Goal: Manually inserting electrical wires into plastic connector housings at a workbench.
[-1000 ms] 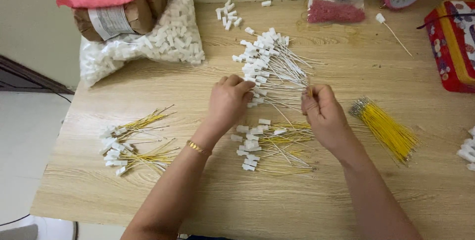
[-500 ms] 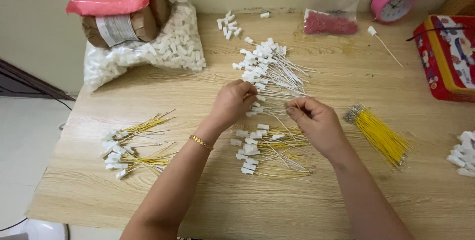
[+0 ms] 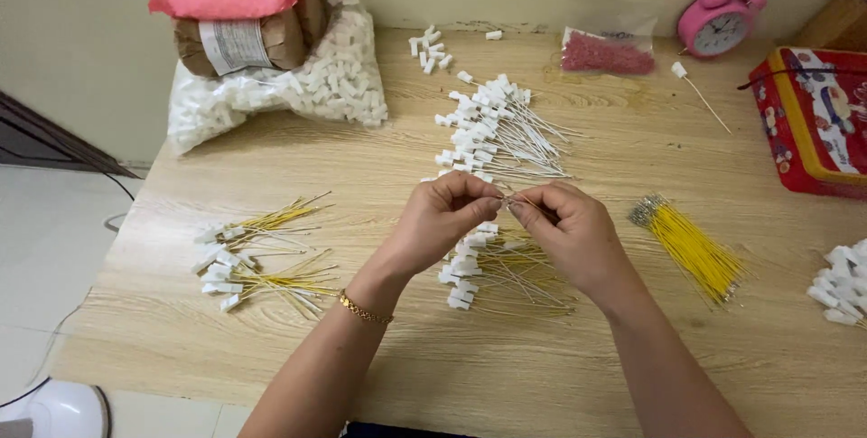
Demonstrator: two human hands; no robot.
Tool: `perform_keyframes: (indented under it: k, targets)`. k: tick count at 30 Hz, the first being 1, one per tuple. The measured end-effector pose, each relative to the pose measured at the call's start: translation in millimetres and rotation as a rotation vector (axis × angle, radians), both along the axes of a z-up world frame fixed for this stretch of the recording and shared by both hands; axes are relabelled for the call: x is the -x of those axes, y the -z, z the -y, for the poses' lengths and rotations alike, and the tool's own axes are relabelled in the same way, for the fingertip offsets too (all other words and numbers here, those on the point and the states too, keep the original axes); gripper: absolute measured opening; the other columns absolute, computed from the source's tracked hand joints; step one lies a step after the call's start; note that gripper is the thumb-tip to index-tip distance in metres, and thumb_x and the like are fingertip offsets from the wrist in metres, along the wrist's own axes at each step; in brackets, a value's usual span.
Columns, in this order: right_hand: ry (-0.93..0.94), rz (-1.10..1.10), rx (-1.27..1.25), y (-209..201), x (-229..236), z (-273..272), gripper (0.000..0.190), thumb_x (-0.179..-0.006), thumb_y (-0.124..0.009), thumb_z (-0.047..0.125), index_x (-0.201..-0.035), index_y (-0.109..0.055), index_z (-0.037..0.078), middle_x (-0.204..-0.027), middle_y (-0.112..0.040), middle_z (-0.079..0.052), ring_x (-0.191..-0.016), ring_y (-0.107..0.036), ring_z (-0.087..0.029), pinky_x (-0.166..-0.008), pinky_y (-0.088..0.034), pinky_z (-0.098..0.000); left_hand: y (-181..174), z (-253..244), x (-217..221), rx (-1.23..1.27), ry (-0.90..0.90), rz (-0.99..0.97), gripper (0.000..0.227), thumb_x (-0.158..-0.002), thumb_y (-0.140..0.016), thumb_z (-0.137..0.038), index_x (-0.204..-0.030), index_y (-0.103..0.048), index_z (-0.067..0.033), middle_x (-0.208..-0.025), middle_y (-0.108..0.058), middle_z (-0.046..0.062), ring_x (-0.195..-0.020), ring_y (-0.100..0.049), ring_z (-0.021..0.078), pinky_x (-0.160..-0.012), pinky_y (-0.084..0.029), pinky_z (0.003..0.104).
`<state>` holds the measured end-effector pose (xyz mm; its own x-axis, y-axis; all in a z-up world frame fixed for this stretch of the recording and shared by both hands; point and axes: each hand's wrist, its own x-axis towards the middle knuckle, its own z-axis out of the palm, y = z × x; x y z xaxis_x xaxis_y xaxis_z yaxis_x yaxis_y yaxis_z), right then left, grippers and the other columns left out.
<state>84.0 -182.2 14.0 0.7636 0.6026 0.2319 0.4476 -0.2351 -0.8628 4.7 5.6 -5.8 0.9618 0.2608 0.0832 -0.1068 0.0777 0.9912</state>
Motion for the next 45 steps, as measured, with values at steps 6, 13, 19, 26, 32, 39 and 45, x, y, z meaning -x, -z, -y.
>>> perform_keyframes:
  k: [6,13,19,26,32,39,45]
  targets:
    - [0.002,-0.218,-0.135,-4,9,2,0.012,-0.098,-0.069,0.008,-0.105,-0.076,0.002,-0.076,-0.061,-0.005,-0.073,-0.054,-0.011,-0.065,-0.049,-0.0258,11,5,3,0.126,-0.004,0.005,0.016,-0.091,-0.078,-0.009,-0.104,-0.074,0.0007,-0.087,-0.075,0.011,-0.081,-0.072,0.0139,-0.076,-0.062,0.028]
    - [0.027,-0.032,-0.072,1,4,2,0.008,-0.091,-0.076,0.009,-0.098,-0.077,0.004,-0.074,-0.067,-0.011,-0.07,-0.061,-0.014,-0.062,-0.051,-0.0296,13,2,4,0.261,-0.008,-0.007,0.017,-0.094,-0.074,-0.009,-0.108,-0.073,0.0007,-0.092,-0.074,0.009,-0.085,-0.073,0.0138,-0.079,-0.061,0.025]
    - [0.017,0.103,-0.026,-15,9,2,0.007,-0.091,-0.075,0.007,-0.097,-0.078,0.006,-0.075,-0.064,-0.013,-0.068,-0.063,-0.02,-0.061,-0.051,-0.0331,23,0,1,0.419,-0.009,-0.025,0.021,-0.095,-0.074,-0.015,-0.109,-0.072,0.0011,-0.093,-0.072,0.009,-0.082,-0.075,0.0172,-0.078,-0.064,0.029]
    - [0.037,0.141,0.004,-14,10,3,0.006,-0.088,-0.079,0.01,-0.094,-0.079,0.01,-0.074,-0.064,-0.008,-0.067,-0.065,-0.017,-0.058,-0.051,-0.0285,29,4,-3,0.466,-0.021,-0.068,0.022,-0.096,-0.074,-0.022,-0.1,-0.07,-0.0017,-0.097,-0.074,0.011,-0.075,-0.076,0.0204,-0.07,-0.065,0.029]
    - [-0.015,0.115,0.058,-10,7,4,0.009,-0.093,-0.073,0.012,-0.1,-0.079,0.01,-0.079,-0.065,-0.013,-0.073,-0.066,-0.024,-0.065,-0.052,-0.0354,32,10,-5,0.47,-0.031,-0.104,0.022,-0.096,-0.074,-0.024,-0.097,-0.069,-0.0025,-0.096,-0.074,0.011,-0.071,-0.076,0.0215,-0.067,-0.064,0.03]
    - [-0.013,0.024,0.128,-5,10,2,0.013,-0.098,-0.066,0.016,-0.102,-0.074,0.006,-0.081,-0.068,-0.018,-0.077,-0.069,-0.03,-0.07,-0.054,-0.0424,35,9,-5,0.489,-0.041,-0.114,0.022,-0.096,-0.074,-0.025,-0.094,-0.069,-0.0036,-0.099,-0.076,0.012,-0.071,-0.076,0.0221,-0.066,-0.065,0.03]
    - [-0.065,0.088,0.118,4,7,0,0.007,-0.095,-0.069,0.014,-0.094,-0.075,0.01,-0.074,-0.066,-0.012,-0.073,-0.068,-0.029,-0.069,-0.054,-0.0396,40,17,-2,0.457,-0.096,-0.127,0.024,-0.094,-0.077,-0.023,-0.091,-0.07,-0.0005,-0.086,-0.074,0.01,-0.07,-0.077,0.0232,-0.067,-0.065,0.032]
